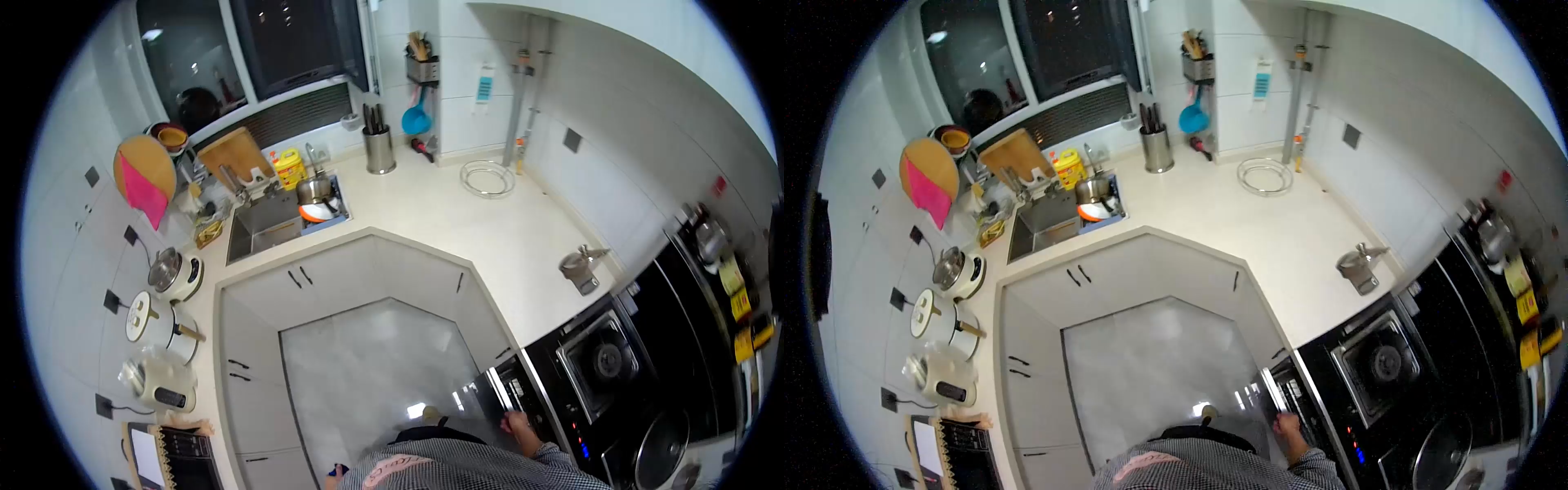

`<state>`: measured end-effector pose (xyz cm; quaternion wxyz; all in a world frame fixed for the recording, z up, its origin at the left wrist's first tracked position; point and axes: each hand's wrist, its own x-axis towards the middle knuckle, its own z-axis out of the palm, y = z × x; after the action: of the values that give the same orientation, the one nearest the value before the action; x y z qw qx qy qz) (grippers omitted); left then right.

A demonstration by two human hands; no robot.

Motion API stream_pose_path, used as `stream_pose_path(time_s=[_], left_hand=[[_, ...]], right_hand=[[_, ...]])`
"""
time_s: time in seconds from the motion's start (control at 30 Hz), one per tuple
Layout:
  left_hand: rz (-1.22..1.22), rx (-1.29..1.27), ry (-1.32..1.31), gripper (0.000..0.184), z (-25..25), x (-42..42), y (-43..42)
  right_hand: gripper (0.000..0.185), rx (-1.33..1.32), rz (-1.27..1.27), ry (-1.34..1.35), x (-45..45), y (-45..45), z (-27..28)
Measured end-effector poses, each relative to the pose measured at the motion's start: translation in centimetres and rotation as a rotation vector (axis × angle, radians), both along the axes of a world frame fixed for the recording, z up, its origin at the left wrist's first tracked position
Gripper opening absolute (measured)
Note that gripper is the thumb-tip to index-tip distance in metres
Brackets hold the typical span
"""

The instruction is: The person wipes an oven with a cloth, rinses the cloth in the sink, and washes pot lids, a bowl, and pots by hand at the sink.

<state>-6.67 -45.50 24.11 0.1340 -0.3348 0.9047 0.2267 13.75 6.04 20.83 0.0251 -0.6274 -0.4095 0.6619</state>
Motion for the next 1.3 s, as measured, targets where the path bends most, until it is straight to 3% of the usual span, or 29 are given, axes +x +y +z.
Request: stream_pose_path(time_s=[0.03, 0.1, 0.23, 0.3, 0.37, 0.43, 0.53, 0.63, 0.73, 0.83, 0.9, 0.97, 1.03, 1.07, 1.13, 1.17, 1.23, 1.27, 1.3], left_hand=[[0.045, 0.024, 0.012, 0.053, 0.0, -1.0, 0.2], [0.142, 0.066, 0.039, 0.051, -0.4, -3.0, 1.0], [0.386, 0.216, 0.136, 0.048, -3.0, -7.6, 2.5], [0.524, 0.440, 0.226, 0.046, -5.0, -10.8, 3.3], [0.578, 0.832, 0.216, 0.042, -1.2, -15.9, 5.1], [0.696, 1.030, 0.303, 0.056, -0.8, -22.1, 6.7], [0.527, 1.187, 0.343, 0.065, 1.1, -32.5, 8.8], [0.385, 1.313, 0.514, 0.054, 3.5, -44.9, 11.5], [0.040, 1.118, 0.517, 0.026, 10.3, -55.5, 14.3], [-0.154, 0.923, 0.453, 0.042, 16.4, -65.6, 16.4], [-0.197, 1.042, 0.460, 0.050, 15.6, -71.0, 18.1], [-0.047, 1.290, 0.212, 0.051, 19.9, -74.9, 20.7], [-0.154, 1.307, 0.314, 0.047, 20.4, -78.1, 22.8], [-0.131, 1.299, 0.308, 0.047, 22.2, -78.9, 23.9], [-0.252, 1.227, 0.514, 0.039, 26.3, -80.4, 25.6], [-0.223, 1.215, 0.542, 0.039, 26.4, -81.0, 25.6], [-0.446, 1.039, 0.663, 0.032, 26.2, -82.8, 24.5], [-0.342, 1.071, 0.407, 0.033, 25.9, -83.9, 22.7], [-0.340, 1.054, 0.412, 0.033, 24.8, -85.2, 21.1]], right_hand=[[0.016, 0.034, 0.057, -0.053, -4.0, 1.4, 1.7], [0.016, 0.081, 0.173, 0.162, -10.9, 3.6, 4.3], [0.024, 0.175, 0.471, 0.305, -26.1, 6.1, 9.8], [0.026, 0.233, 0.629, 0.375, -34.1, 6.9, 11.6], [0.026, 0.272, 0.717, 0.436, -42.4, 6.4, 16.3], [0.024, 0.271, 0.743, 0.536, -50.5, 5.8, 18.5], [0.021, 0.319, 0.788, 0.630, -62.3, 4.6, 21.4], [0.021, 0.387, 0.813, 0.630, -74.0, 3.1, 22.7], [0.021, 0.286, 0.900, 0.582, -82.8, 2.5, 21.5], [0.030, 0.079, 1.048, 0.548, -88.5, 0.0, 23.5], [0.037, 0.063, 1.139, 0.657, -90.7, -3.1, 25.1], [0.046, 0.047, 1.218, 0.769, -92.5, -6.0, 27.5], [0.061, -0.377, 1.033, 0.792, -95.2, -7.8, 29.3], [0.059, -0.455, 0.916, 0.901, -96.6, -8.7, 28.4], [0.055, -0.375, 0.937, 0.786, -99.2, -8.8, 27.4], [0.052, -0.274, 0.950, 0.695, -100.7, -8.8, 27.1], [0.049, -0.284, 0.924, 0.693, -103.0, -9.8, 25.8], [0.051, -0.280, 0.820, 0.674, -104.3, -10.3, 24.9], [0.053, -0.273, 0.708, 0.648, -105.3, -10.8, 24.3]])
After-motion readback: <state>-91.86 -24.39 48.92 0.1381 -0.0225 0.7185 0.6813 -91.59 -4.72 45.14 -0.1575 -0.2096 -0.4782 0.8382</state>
